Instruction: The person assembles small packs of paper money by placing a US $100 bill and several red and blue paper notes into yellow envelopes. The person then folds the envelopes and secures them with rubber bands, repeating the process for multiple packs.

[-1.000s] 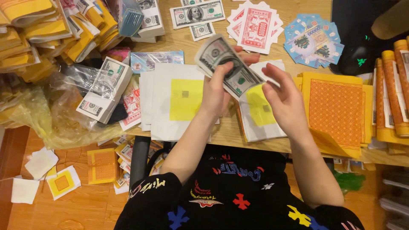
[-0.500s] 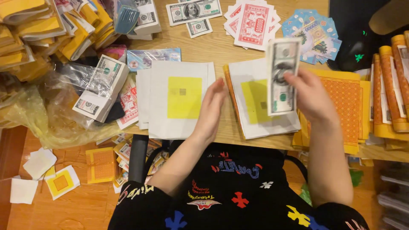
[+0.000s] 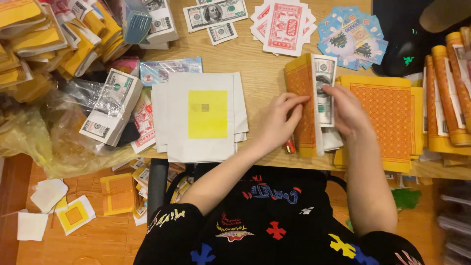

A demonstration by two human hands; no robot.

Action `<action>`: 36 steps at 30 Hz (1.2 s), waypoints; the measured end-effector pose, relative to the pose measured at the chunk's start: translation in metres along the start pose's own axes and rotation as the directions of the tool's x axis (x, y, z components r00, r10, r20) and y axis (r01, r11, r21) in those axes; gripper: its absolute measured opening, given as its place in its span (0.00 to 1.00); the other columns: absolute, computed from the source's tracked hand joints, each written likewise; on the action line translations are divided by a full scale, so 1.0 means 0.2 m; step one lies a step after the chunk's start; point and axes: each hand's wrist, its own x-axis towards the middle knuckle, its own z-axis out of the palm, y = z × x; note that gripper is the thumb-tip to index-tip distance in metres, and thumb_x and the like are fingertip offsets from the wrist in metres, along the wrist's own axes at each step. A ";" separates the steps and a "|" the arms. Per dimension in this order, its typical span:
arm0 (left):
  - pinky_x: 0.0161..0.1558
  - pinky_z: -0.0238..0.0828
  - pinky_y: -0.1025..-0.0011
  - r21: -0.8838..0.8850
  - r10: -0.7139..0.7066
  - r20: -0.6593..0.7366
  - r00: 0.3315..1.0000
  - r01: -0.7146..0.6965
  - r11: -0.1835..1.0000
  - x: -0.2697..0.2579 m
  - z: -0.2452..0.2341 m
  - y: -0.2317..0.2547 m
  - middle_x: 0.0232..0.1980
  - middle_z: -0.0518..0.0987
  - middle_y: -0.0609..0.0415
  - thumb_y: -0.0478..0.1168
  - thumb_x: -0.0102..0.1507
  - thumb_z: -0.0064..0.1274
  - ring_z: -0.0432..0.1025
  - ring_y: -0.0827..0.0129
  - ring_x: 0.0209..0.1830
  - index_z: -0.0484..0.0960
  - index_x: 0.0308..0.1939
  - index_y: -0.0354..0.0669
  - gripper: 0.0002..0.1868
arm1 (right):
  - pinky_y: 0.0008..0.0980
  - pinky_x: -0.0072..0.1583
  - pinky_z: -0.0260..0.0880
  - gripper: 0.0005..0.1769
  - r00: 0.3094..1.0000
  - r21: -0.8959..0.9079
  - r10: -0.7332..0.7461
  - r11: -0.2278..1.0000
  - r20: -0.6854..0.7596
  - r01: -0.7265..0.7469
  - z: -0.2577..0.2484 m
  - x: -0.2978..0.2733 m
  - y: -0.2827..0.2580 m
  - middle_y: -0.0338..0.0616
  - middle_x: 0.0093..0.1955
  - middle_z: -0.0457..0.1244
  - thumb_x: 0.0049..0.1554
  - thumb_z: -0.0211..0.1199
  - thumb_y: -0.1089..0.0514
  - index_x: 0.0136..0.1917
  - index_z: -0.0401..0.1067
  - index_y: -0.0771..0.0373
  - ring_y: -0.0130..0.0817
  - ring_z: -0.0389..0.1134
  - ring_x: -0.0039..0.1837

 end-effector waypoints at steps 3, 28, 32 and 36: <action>0.56 0.70 0.66 0.311 0.109 0.031 0.994 -0.114 0.944 0.06 0.02 0.02 0.49 0.74 0.57 0.41 0.65 0.48 0.72 0.61 0.52 0.80 0.54 0.57 0.14 | 0.28 0.54 0.65 0.13 0.954 -0.160 -0.266 0.957 -0.138 0.244 -0.12 -0.10 -0.19 0.36 0.48 0.59 0.62 0.62 0.52 0.55 0.69 0.62 0.25 0.62 0.53; 0.49 0.68 0.52 0.525 0.016 -0.122 0.992 0.051 0.849 0.11 0.06 0.05 0.42 0.77 0.34 0.48 0.65 0.47 0.73 0.42 0.44 0.70 0.59 0.26 0.27 | 0.55 0.59 0.58 0.14 0.874 -0.944 -0.481 0.253 0.069 0.213 0.11 0.02 0.05 0.53 0.58 0.56 0.63 0.54 0.52 0.54 0.65 0.65 0.56 0.54 0.63; 0.42 0.67 0.52 0.751 0.162 -0.128 0.978 -0.012 0.660 0.11 0.12 0.00 0.40 0.75 0.40 0.49 0.60 0.53 0.71 0.47 0.40 0.73 0.56 0.28 0.29 | 0.59 0.61 0.56 0.33 0.907 -0.899 -0.421 0.406 -0.024 0.164 0.18 0.00 -0.08 0.64 0.56 0.58 0.62 0.55 0.52 0.71 0.51 0.73 0.64 0.56 0.62; 0.41 0.65 0.55 0.792 0.179 -0.126 0.976 -0.010 0.611 0.11 0.15 -0.04 0.41 0.74 0.43 0.50 0.60 0.51 0.70 0.51 0.41 0.73 0.58 0.29 0.29 | 0.59 0.61 0.59 0.36 0.923 -0.896 -0.383 0.425 -0.048 0.130 0.05 0.25 0.00 0.64 0.54 0.62 0.61 0.54 0.38 0.66 0.62 0.72 0.66 0.61 0.61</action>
